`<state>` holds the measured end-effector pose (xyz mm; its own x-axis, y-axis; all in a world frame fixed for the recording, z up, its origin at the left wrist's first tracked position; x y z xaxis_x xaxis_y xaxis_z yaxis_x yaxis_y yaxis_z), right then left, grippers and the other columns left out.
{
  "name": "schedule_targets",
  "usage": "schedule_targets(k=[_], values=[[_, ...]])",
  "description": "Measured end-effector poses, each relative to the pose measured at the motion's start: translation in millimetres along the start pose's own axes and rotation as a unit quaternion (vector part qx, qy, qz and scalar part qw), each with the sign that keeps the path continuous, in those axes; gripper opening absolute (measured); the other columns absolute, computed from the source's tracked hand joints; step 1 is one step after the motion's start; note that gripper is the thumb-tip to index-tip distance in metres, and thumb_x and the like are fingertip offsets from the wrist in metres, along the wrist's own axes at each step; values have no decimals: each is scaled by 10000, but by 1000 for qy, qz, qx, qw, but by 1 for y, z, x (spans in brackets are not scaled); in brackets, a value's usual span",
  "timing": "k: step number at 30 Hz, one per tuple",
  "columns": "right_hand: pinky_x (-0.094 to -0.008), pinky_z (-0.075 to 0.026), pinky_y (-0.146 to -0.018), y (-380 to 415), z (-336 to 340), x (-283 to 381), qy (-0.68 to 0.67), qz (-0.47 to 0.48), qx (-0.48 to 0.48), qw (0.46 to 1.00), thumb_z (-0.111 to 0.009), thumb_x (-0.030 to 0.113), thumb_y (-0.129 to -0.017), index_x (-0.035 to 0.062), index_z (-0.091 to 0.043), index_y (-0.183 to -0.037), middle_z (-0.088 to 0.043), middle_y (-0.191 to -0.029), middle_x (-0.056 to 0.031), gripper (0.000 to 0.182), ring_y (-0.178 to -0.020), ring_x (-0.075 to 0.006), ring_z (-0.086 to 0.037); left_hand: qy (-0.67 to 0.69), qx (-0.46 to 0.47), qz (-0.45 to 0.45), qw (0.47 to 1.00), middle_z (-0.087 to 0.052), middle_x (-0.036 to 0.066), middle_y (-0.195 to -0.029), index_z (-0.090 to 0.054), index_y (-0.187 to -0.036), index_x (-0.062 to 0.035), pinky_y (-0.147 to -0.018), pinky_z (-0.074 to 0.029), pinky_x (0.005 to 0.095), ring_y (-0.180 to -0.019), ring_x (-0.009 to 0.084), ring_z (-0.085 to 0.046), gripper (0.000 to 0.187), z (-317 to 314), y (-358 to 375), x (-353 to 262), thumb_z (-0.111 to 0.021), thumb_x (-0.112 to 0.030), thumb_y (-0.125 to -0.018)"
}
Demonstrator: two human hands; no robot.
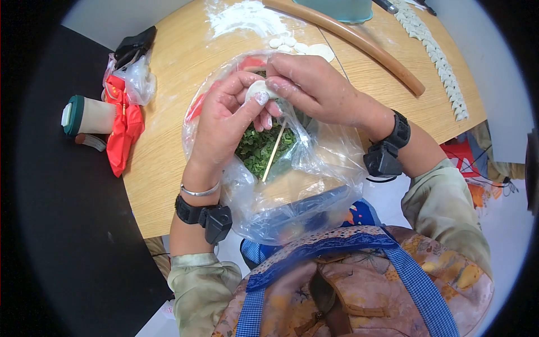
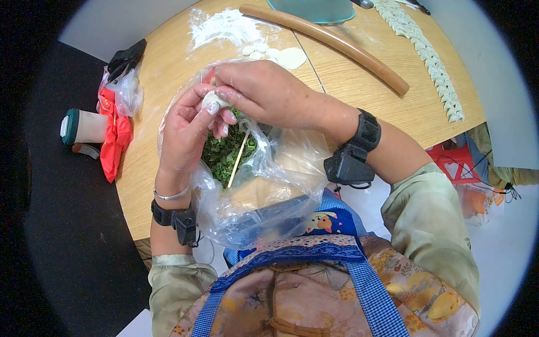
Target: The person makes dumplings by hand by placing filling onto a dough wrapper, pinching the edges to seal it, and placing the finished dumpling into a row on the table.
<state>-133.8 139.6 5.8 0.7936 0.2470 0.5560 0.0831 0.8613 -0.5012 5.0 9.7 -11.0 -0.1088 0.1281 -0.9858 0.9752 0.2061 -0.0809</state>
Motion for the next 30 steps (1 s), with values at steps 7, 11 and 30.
schedule_targets(k=[7, 11, 30], values=[[-405, -450, -676, 0, 2, 1, -89, -26, -10, 996, -463, 203, -964, 24, -532, -963, -563, -824, -178, 192, -770, -367, -564, 33, -20, -5, 999, -660, 70, -812, -551, -1041, -15, -597, -465, 180, -648, 60, -578, 140, -1, 0, -2, -537, -126, -958], [-423, -484, -712, 1, -1, -1, -24, -4, -15, 1000, -469, 197, -952, 39, -562, -1046, -622, -871, -173, 207, -830, -378, -608, 43, -18, -7, 999, -660, 74, -819, -552, -1056, -13, -599, -465, 180, -651, 65, -580, 154, 0, -1, -2, -538, -132, -960], [-336, -474, -707, -1, 1, 8, -139, -106, -13, 985, -474, 193, -951, 10, -606, -1018, -631, -839, -142, 236, -751, -240, -614, -48, -118, -87, 988, -650, 65, -921, -547, -1140, 9, -680, -496, 194, -758, 76, -612, 268, -8, 0, 4, -612, -18, -881]])
Point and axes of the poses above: each hand's wrist, its own y-axis away from the middle knuckle, its own z-axis out of the back of the hand, x = y × z, the point moved 1 cm from there along -y, towards the middle knuckle
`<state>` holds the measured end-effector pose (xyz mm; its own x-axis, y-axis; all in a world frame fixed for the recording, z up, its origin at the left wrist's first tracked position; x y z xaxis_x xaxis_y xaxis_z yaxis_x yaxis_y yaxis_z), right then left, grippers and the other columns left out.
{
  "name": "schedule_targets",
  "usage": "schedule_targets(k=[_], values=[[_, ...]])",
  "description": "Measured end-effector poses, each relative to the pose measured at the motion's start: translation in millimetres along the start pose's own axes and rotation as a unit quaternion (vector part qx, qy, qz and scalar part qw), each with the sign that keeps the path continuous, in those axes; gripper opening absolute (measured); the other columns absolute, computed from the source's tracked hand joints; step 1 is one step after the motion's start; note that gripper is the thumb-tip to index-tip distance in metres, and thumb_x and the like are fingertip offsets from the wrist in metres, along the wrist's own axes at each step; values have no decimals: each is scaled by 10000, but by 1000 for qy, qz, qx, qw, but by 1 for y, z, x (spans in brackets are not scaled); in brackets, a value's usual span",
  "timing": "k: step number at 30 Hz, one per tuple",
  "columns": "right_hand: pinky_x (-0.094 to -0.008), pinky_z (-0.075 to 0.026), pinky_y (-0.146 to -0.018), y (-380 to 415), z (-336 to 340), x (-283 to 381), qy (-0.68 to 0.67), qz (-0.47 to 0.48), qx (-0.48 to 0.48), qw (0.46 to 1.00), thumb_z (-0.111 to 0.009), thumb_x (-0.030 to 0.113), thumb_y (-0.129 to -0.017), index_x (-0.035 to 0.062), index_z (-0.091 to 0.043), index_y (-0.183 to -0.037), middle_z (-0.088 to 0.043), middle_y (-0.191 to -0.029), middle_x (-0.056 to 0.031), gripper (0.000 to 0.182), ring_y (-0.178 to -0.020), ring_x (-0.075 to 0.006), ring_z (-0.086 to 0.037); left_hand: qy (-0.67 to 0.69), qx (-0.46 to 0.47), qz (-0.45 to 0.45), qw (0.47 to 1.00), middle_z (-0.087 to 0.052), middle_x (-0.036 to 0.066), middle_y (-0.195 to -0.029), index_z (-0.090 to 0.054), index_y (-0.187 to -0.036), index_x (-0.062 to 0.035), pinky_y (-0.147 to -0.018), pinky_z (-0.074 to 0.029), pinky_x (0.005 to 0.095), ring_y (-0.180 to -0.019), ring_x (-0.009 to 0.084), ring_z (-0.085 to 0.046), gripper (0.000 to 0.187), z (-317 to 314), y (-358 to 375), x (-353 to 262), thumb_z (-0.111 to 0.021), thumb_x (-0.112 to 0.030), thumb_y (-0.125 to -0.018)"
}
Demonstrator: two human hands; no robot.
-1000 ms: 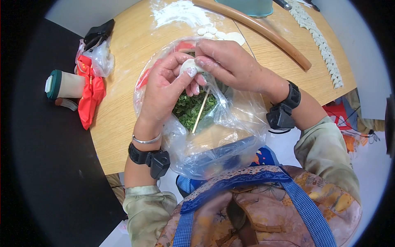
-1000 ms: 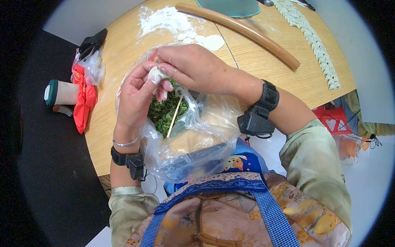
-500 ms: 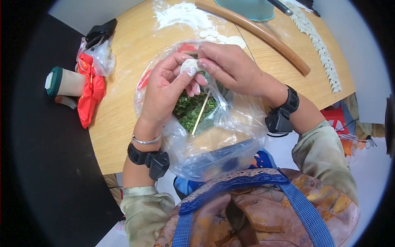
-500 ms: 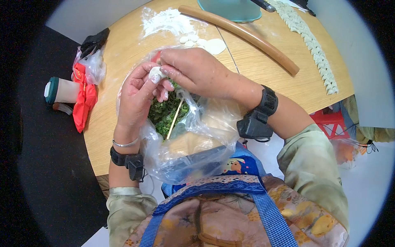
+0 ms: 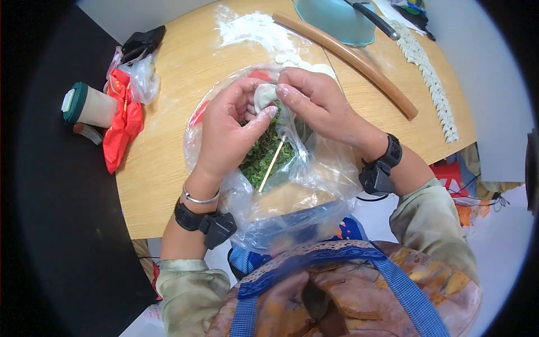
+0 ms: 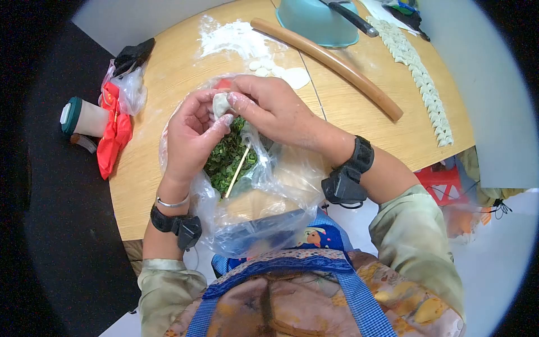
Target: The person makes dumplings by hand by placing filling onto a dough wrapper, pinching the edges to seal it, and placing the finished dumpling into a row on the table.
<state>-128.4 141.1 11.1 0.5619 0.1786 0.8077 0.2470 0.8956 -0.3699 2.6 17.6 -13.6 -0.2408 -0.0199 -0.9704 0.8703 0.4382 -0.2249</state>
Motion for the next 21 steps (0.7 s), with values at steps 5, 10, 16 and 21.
schedule_targets(k=[5, 10, 16, 21], values=[[-235, -361, -577, 1, -6, -3, -12, -2, -27, 1000, -505, 209, -965, 23, -529, -835, -462, -667, 12, 229, -654, -60, -412, -108, -52, -31, 992, -653, 75, -932, -599, -1117, 44, -648, -530, 234, -779, 113, -653, 280, 4, 2, 3, -632, 14, -841], [-273, -402, -578, 3, -8, -3, -22, -34, -9, 999, -514, 199, -943, 23, -564, -911, -532, -704, -50, 186, -639, -129, -490, -130, -54, -41, 989, -670, 96, -893, -610, -1103, 40, -621, -533, 246, -739, 130, -664, 265, 4, 3, 2, -628, 0, -842], [-288, -475, -639, 1, -9, 0, 24, 9, -36, 999, -584, 113, -870, 25, -563, -1112, -607, -866, -96, 259, -692, -176, -582, -218, -61, -105, 968, -669, 94, -887, -601, -1082, 15, -620, -518, 237, -703, 119, -637, 275, 4, 2, 0, -646, 4, -811], [-285, -498, -680, 0, -7, -5, 102, 47, -31, 993, -617, 64, -821, 15, -564, -1134, -616, -928, -89, 321, -745, -167, -605, -178, -55, -82, 979, -657, 77, -894, -570, -1097, 7, -644, -505, 219, -744, 96, -622, 304, 4, 1, 1, -631, 27, -800]])
Point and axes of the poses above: each hand's wrist, its own y-axis away from the middle knuckle, its own z-axis out of the back of the hand, x = y × z, the point moved 1 cm from there along -y, towards the middle knuckle
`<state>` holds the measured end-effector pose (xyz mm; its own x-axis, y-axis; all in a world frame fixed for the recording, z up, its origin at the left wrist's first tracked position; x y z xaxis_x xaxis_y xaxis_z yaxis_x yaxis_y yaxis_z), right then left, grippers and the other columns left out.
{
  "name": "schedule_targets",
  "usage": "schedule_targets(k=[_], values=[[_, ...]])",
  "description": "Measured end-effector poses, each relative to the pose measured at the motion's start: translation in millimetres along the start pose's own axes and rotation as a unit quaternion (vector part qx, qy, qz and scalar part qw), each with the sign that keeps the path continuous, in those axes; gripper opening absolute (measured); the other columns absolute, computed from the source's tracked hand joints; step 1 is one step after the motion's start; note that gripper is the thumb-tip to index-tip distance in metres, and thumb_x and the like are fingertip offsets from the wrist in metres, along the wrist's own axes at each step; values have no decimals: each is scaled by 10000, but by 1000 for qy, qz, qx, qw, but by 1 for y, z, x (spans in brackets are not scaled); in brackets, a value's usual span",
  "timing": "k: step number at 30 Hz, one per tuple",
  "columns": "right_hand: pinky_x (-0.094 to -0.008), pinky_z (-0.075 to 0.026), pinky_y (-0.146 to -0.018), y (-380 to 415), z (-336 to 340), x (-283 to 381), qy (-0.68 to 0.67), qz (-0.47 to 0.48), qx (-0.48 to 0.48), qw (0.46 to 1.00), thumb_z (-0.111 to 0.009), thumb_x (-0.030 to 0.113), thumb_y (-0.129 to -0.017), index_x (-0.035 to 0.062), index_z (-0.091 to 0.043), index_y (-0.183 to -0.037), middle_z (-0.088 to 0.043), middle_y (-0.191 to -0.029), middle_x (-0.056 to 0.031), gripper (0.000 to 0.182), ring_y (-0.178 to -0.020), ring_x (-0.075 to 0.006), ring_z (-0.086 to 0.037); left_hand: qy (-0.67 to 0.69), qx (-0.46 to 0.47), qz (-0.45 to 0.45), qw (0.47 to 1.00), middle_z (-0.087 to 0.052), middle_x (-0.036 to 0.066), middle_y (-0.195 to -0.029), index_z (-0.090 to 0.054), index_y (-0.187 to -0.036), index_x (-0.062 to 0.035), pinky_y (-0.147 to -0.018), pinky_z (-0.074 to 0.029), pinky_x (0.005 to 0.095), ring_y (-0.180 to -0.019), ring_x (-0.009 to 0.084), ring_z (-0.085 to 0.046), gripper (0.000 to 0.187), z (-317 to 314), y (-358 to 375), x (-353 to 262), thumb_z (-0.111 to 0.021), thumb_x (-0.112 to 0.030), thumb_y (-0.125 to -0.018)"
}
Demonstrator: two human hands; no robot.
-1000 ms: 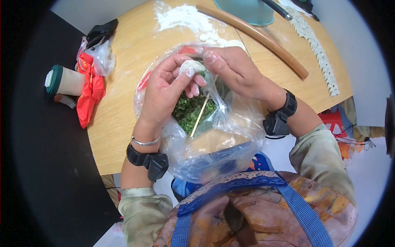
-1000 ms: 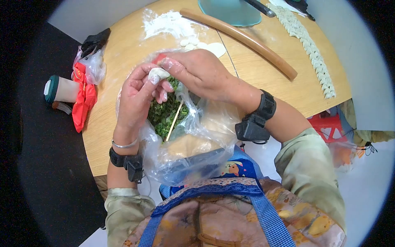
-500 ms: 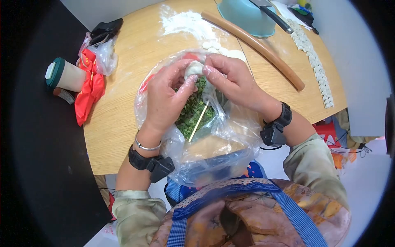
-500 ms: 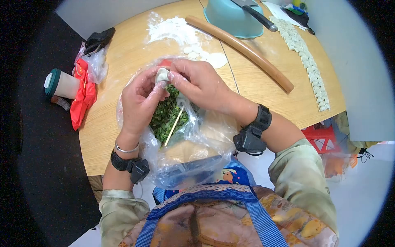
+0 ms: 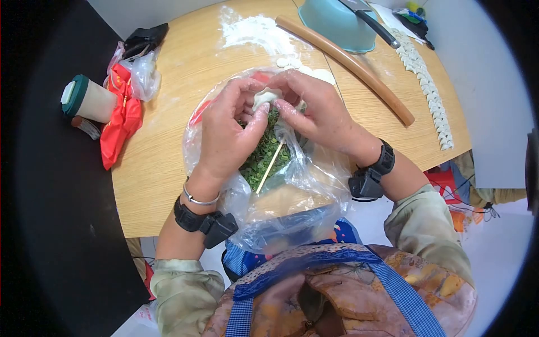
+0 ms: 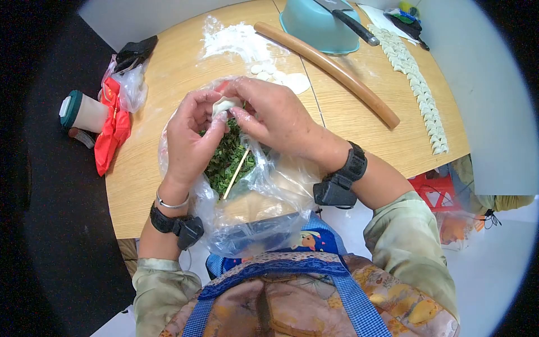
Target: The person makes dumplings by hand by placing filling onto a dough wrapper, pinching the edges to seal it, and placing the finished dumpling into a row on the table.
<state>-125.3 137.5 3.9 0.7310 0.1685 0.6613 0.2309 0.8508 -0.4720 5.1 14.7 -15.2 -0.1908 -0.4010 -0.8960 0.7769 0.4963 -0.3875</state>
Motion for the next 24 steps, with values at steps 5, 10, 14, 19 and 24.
schedule_targets(k=[5, 10, 14, 19, 24], values=[[-352, -509, -644, -2, -1, -1, 28, 41, -19, 999, -644, 80, -797, 69, -561, -1129, -609, -866, -124, 342, -736, -277, -624, 59, 2, 12, 998, -648, 61, -885, -562, -1092, 15, -654, -495, 202, -759, 83, -612, 292, -2, -1, 1, -614, 40, -806], [-380, -499, -636, -6, 5, -4, 85, 82, -46, 992, -655, 125, -794, 66, -578, -1024, -613, -860, -122, 250, -731, -303, -616, 34, 19, 2, 999, -647, 58, -955, -534, -1146, -3, -716, -495, 210, -839, 99, -626, 347, 0, 2, -3, -607, 41, -810], [-380, -488, -626, -5, 47, -3, 97, 70, -156, 981, -661, 151, -795, 49, -579, -941, -614, -805, -126, 195, -704, -297, -614, 14, 15, 7, 1000, -630, 80, -1015, -494, -1223, -29, -786, -498, 244, -920, 131, -614, 414, -3, 1, -9, -595, 38, -827], [-234, -517, -694, 16, 154, -41, 165, -23, -235, 958, -653, 56, -855, 18, -593, -1028, -657, -903, -33, 187, -796, -81, -631, 7, 25, 19, 999, -625, 91, -997, -496, -1188, -3, -777, -499, 252, -900, 146, -613, 386, -6, 3, -6, -565, 82, -818], [-296, -480, -628, 69, 250, -119, 295, -187, -226, 909, -694, 164, -789, 28, -612, -888, -632, -742, -77, 187, -679, -158, -594, -4, 47, 18, 999, -620, 95, -996, -504, -1180, 5, -753, -493, 247, -895, 142, -608, 373, -4, 5, -3, -557, 81, -819]])
Point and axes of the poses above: each hand's wrist, its own y-axis away from the middle knuckle, its own z-axis out of the back of the hand, x = y × z, the point moved 1 cm from there along -y, towards the middle knuckle
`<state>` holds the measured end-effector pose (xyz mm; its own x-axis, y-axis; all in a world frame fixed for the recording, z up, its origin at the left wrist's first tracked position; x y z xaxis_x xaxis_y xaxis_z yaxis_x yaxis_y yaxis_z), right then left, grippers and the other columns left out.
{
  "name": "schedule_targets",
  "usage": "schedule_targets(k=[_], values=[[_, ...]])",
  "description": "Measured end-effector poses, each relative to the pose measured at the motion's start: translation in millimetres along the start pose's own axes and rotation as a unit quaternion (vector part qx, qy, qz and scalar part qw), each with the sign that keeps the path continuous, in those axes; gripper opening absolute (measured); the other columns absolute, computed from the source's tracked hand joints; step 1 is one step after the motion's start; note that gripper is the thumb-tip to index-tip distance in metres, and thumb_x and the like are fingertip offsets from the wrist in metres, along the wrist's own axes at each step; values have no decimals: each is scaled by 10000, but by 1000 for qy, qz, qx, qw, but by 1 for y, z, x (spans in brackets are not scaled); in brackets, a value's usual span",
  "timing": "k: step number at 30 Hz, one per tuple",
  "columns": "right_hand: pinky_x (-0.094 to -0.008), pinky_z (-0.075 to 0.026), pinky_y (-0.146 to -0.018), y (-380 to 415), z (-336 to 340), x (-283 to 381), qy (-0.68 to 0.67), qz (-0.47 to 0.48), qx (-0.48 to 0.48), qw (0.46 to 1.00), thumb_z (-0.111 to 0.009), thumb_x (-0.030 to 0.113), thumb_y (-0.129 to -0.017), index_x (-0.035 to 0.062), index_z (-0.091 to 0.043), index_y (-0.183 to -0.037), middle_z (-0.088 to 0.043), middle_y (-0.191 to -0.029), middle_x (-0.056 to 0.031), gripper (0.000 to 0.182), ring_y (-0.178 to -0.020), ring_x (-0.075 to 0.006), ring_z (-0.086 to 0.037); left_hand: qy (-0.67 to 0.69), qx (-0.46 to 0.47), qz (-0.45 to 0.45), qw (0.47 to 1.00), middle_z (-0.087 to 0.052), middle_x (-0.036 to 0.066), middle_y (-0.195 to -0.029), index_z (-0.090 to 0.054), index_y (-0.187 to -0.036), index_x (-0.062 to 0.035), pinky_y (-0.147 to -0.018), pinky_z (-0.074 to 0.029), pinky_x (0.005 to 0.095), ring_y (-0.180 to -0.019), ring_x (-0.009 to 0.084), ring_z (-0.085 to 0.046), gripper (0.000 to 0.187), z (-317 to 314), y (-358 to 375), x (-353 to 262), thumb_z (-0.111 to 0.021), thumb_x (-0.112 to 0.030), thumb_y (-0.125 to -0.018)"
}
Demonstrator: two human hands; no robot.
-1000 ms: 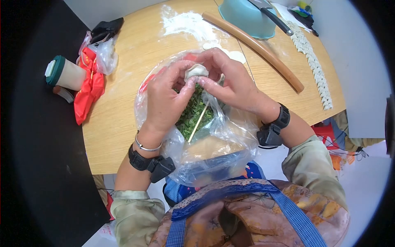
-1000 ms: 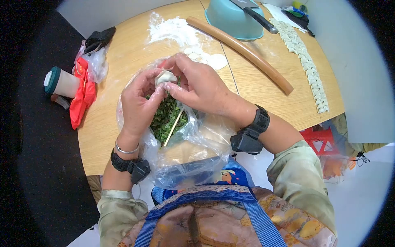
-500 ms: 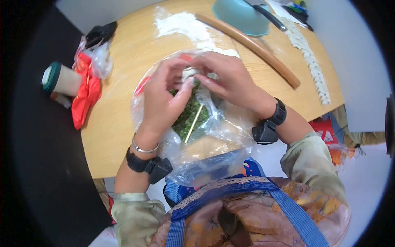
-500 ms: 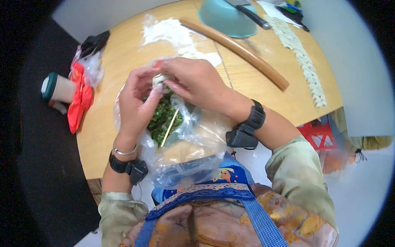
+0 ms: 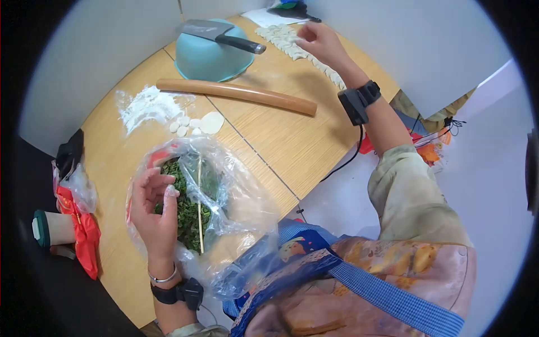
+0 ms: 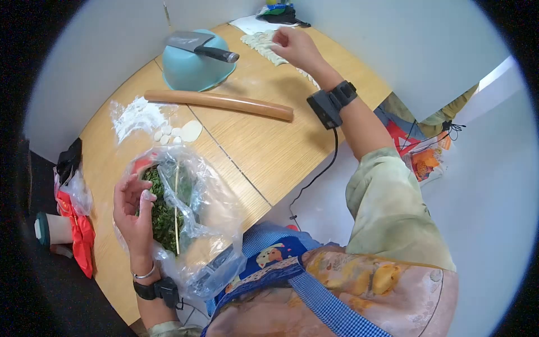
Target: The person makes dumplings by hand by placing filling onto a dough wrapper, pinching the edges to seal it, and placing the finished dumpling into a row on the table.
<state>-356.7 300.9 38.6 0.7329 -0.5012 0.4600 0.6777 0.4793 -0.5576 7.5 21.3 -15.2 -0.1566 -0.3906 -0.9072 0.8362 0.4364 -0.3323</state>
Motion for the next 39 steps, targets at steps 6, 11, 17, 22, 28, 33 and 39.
schedule_targets(k=[6, 11, 17, 22, 28, 33, 39], values=[[-320, -475, -636, 19, -10, -69, 39, -93, 92, 991, -655, 136, -779, 50, -611, -866, -636, -767, -84, 130, -690, -197, -599, 9, 19, 9, 1000, -614, 93, -982, -502, -1186, 9, -750, -493, 249, -883, 141, -601, 359, -1, 0, 4, -546, 70, -835], [-299, -471, -663, 22, -29, -78, 88, -65, 85, 990, -643, 115, -788, 36, -602, -867, -622, -763, -76, 119, -720, -171, -587, -6, 25, 23, 999, -607, 88, -979, -511, -1184, 6, -726, -499, 249, -888, 142, -599, 330, 0, 0, 7, -551, 54, -860], [-422, -460, -730, 19, -29, -73, 214, 39, 79, 973, -584, 59, -750, 66, -617, -834, -631, -838, -127, 91, -867, -334, -577, -6, 25, 22, 999, -608, 90, -976, -516, -1180, 4, -722, -501, 251, -879, 144, -600, 314, -1, 0, 6, -554, 43, -871], [-424, -441, -750, 19, -30, -68, 246, 89, 33, 965, -581, 53, -756, 86, -615, -784, -604, -855, -109, 54, -904, -329, -543, -13, 28, 31, 999, -611, 90, -974, -516, -1178, 3, -728, -492, 247, -871, 138, -598, 306, -1, 0, 3, -554, 36, -876], [-431, -443, -746, 14, -30, -73, 252, 61, 53, 964, -572, 59, -766, 72, -614, -775, -614, -829, -134, 45, -875, -342, -552, -37, 28, 0, 999, -618, 71, -952, -511, -1175, -18, -661, -463, 211, -756, 93, -565, 266, -3, 0, 5, -547, -18, -912], [-448, -450, -728, 11, -30, -77, 246, 33, 64, 967, -569, 61, -771, 57, -608, -761, -630, -831, -145, 41, -863, -346, -567, -43, 32, -2, 999, -619, 71, -953, -513, -1177, -18, -665, -468, 214, -760, 93, -566, 271, -3, 0, 5, -553, -17, -910], [-441, -463, -736, 14, -27, -74, 232, 31, 62, 970, -587, 68, -769, 58, -612, -824, -642, -847, -135, 61, -871, -340, -580, -54, 35, -2, 998, -620, 72, -953, -521, -1168, -15, -670, -475, 215, -768, 95, -570, 261, -2, -1, 3, -548, -11, -908]])
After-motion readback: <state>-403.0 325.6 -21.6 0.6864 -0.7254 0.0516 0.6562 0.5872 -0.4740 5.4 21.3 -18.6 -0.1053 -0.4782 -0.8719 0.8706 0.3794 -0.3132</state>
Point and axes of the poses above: each hand's wrist, its own y-axis away from the middle knuckle, its own z-axis out of the back of the hand, x = y × z, the point moved 1 cm from there along -y, towards the middle knuckle
